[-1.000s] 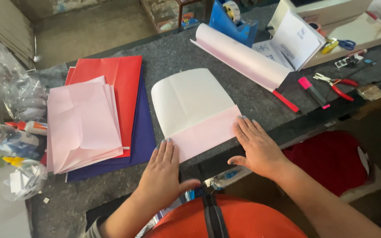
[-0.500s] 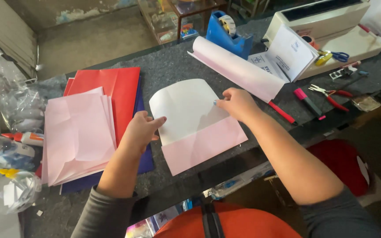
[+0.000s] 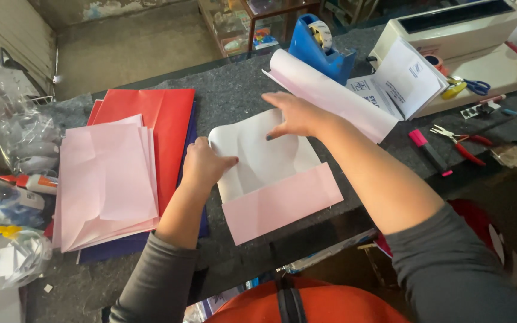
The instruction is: Folding pink sheets of paper into envelopes or small bags on a store counter.
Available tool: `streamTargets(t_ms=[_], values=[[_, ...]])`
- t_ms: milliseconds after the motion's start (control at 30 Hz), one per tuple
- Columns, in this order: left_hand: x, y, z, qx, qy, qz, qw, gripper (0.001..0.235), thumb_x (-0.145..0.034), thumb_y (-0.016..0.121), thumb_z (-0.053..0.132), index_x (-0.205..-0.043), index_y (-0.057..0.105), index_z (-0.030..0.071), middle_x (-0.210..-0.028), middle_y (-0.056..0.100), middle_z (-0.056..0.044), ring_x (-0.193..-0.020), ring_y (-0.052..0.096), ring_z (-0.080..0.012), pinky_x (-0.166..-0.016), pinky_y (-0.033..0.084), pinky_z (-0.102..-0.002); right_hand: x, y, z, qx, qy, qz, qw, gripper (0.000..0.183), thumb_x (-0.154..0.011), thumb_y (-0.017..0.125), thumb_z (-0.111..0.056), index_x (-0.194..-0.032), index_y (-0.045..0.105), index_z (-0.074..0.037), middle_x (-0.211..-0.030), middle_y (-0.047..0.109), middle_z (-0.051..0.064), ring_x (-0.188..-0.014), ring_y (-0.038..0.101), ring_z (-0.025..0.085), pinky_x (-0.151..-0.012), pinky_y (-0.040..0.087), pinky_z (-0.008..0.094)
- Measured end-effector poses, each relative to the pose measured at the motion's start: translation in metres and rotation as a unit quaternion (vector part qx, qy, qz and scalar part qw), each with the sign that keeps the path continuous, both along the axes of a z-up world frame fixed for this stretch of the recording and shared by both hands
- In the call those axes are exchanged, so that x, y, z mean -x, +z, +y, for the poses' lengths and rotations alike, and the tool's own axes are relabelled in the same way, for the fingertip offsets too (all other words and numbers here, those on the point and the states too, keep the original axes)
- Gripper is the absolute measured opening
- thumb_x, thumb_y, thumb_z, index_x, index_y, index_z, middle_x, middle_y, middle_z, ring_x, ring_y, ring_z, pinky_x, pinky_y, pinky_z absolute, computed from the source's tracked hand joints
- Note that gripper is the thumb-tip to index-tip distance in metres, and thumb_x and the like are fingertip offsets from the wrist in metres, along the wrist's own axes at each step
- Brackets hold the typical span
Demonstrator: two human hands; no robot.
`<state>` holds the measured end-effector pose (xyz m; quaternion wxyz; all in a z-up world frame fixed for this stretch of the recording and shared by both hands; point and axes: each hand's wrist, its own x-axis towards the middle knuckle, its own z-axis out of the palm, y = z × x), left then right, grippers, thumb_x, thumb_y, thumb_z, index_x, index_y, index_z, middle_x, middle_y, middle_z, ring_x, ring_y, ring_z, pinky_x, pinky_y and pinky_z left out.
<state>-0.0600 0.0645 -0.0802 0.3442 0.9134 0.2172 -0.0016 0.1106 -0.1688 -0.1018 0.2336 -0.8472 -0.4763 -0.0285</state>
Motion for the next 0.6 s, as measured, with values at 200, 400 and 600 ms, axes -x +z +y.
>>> streamTargets(t_ms=[200,400,600], values=[[-0.017,-0.067,0.028,-0.019,-0.033,-0.131,0.991,0.105,-0.058,0.102,0.030,-0.136,0.047,-0.012,-0.129,0.058,-0.030,-0.112,0.063,-0.0375,-0.092,0.054,-0.042,0.011,0.051,0.024,0.133,-0.056,0.140,0.980,0.047,-0.076,0.080,-0.020,-0.122,0.073,-0.012,-0.118,0.076,0.010,-0.109,0.070,0.025,-0.096,0.054,0.037],[-0.019,-0.054,0.050,0.367,-0.059,-0.028,0.928,0.069,-0.074,0.087,0.019,-0.130,0.056,-0.005,-0.112,0.074,-0.014,-0.090,0.071,-0.0213,-0.075,0.055,-0.035,0.027,0.092,0.000,-0.010,-0.045,0.143,0.989,0.026,-0.080,0.078,-0.012,-0.106,0.076,-0.006,-0.096,0.078,0.007,-0.093,0.073,0.016,-0.084,0.055,0.030],[-0.013,-0.039,0.050,0.508,-0.067,-0.052,0.857,0.026,-0.087,0.077,0.010,-0.111,0.075,0.003,-0.099,0.077,-0.003,-0.085,0.071,-0.0142,-0.076,0.057,-0.031,0.034,0.076,-0.035,-0.265,-0.142,0.205,0.931,0.042,-0.081,0.077,-0.012,-0.122,0.069,-0.006,-0.114,0.073,0.005,-0.101,0.071,0.015,-0.086,0.058,0.030]])
